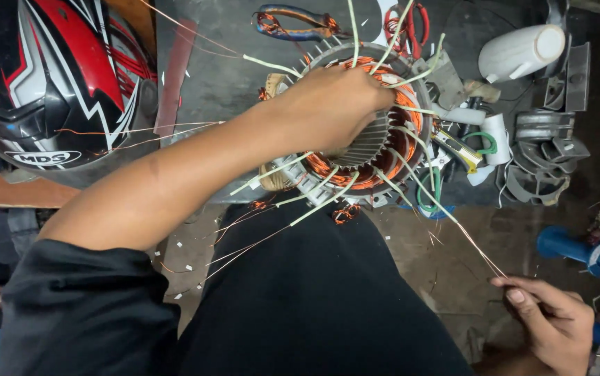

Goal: The person is performing the intricate task of winding and connecting copper wires to a motor stator, including stripping wire ends and organizing the connections.

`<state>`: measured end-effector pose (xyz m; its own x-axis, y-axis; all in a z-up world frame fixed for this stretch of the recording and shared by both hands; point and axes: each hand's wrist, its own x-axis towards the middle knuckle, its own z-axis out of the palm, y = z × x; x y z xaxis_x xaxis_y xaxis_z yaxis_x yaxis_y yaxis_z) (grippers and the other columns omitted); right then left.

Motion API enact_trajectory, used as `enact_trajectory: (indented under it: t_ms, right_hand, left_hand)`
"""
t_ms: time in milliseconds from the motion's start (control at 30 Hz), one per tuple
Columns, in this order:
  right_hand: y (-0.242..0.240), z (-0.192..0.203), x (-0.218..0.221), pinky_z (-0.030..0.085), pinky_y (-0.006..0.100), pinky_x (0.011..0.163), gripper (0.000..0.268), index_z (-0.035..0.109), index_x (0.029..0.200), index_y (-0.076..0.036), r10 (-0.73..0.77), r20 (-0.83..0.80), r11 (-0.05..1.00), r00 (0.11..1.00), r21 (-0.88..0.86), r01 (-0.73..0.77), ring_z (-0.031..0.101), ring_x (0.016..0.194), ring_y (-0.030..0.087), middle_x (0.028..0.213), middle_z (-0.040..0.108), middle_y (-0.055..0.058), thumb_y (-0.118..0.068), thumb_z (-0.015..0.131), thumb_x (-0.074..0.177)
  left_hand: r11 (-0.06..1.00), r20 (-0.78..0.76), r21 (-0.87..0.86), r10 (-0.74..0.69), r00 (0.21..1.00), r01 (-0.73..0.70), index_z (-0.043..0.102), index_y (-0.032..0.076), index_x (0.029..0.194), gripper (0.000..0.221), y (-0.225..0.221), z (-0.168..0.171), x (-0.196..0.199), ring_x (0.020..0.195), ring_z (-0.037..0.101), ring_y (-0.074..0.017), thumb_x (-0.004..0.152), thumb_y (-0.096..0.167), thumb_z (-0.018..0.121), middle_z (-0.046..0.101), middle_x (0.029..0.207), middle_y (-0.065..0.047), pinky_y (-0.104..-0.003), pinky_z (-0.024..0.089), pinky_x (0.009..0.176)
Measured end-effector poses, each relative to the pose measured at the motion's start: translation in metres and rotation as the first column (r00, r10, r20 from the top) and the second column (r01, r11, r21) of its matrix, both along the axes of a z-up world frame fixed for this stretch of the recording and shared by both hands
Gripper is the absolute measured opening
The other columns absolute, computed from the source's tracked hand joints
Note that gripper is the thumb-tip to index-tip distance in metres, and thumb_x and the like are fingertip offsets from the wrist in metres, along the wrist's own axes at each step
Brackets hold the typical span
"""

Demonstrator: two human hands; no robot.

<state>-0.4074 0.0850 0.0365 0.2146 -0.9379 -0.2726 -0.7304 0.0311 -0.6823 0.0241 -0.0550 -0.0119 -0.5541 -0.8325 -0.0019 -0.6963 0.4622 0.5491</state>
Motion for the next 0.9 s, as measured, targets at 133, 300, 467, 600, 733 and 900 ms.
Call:
enact_trajectory:
  t_ms: [133, 300, 467, 600, 733, 900]
  right_hand:
    - [0.002, 0.003, 0.003, 0.02, 0.026, 0.042, 0.021, 0.073, 0.104, 0.002, 0.001, 0.018, 1.0, 1.0, 0.009, -0.001, 0.026, 0.042, 0.006, 0.043, 0.042, 0.002, -0.009, 0.062, 0.09]
    - [0.004, -0.003, -0.007, 0.021, 0.028, 0.044, 0.022, 0.075, 0.104, 0.001, 0.0, 0.006, 1.0, 1.0, 0.016, 0.0, 0.025, 0.044, 0.006, 0.046, 0.057, 0.004, -0.01, 0.064, 0.089]
    - [0.001, -0.004, -0.006, 0.019, 0.03, 0.044, 0.023, 0.075, 0.105, 0.001, 0.024, 0.027, 1.0, 0.999, 0.012, -0.024, 0.022, 0.046, 0.006, 0.043, 0.05, 0.003, -0.01, 0.064, 0.088]
    - [-0.001, -0.003, 0.002, 0.019, 0.03, 0.043, 0.023, 0.075, 0.104, 0.002, 0.009, 0.011, 1.0, 1.0, 0.015, -0.01, 0.022, 0.045, 0.008, 0.045, 0.032, 0.001, -0.01, 0.063, 0.089]
    - [0.0, -0.008, 0.001, 0.019, 0.027, 0.043, 0.022, 0.075, 0.105, 0.0, 0.028, 0.047, 0.999, 0.998, -0.019, -0.027, 0.024, 0.043, 0.005, 0.043, 0.044, 0.0, -0.01, 0.063, 0.088]
    - [-0.003, -0.011, 0.002, 0.02, 0.029, 0.043, 0.022, 0.075, 0.103, 0.001, 0.032, 0.077, 0.999, 0.997, 0.001, -0.033, 0.026, 0.043, 0.007, 0.044, 0.037, 0.001, -0.01, 0.061, 0.089]
  left_hand:
    - [0.996, -0.235, -0.087, -0.027, 0.972, 0.006, 0.061, 0.004, 0.09, 0.024, -0.014, -0.001, -0.005, 0.073, 0.059, -0.0375, 0.084, -0.012, 0.045, 0.061, 0.087, -0.013, -0.05, 0.043, 0.054]
    - [0.977, -0.34, -0.212, -0.042, 0.94, -0.033, 0.067, 0.005, 0.103, 0.031, -0.033, 0.003, -0.01, 0.069, 0.062, -0.0418, 0.085, -0.007, 0.044, 0.063, 0.1, -0.013, -0.052, 0.043, 0.047]
    - [0.974, -0.15, -0.211, -0.115, 0.982, 0.082, 0.069, 0.011, 0.109, 0.045, -0.044, 0.007, -0.029, 0.09, 0.056, -0.0351, 0.079, -0.012, 0.046, 0.057, 0.092, -0.009, -0.057, 0.048, 0.053]
    - [0.961, -0.239, -0.218, -0.219, 0.946, 0.168, 0.067, 0.013, 0.11, 0.035, -0.056, 0.004, -0.045, 0.077, 0.063, -0.0348, 0.087, -0.002, 0.047, 0.058, 0.093, -0.009, -0.051, 0.045, 0.048]
    - [0.964, -0.219, -0.216, -0.205, 0.954, 0.157, 0.066, 0.014, 0.108, 0.038, -0.06, 0.008, -0.05, 0.085, 0.062, -0.0361, 0.082, -0.007, 0.048, 0.058, 0.093, -0.008, -0.053, 0.045, 0.051]
    - [0.912, -0.067, -0.312, -0.3, 0.952, 0.266, 0.07, 0.003, 0.1, 0.012, -0.042, 0.016, -0.059, 0.091, 0.063, -0.0286, 0.089, -0.002, 0.066, 0.066, 0.093, -0.011, -0.039, 0.061, 0.058]
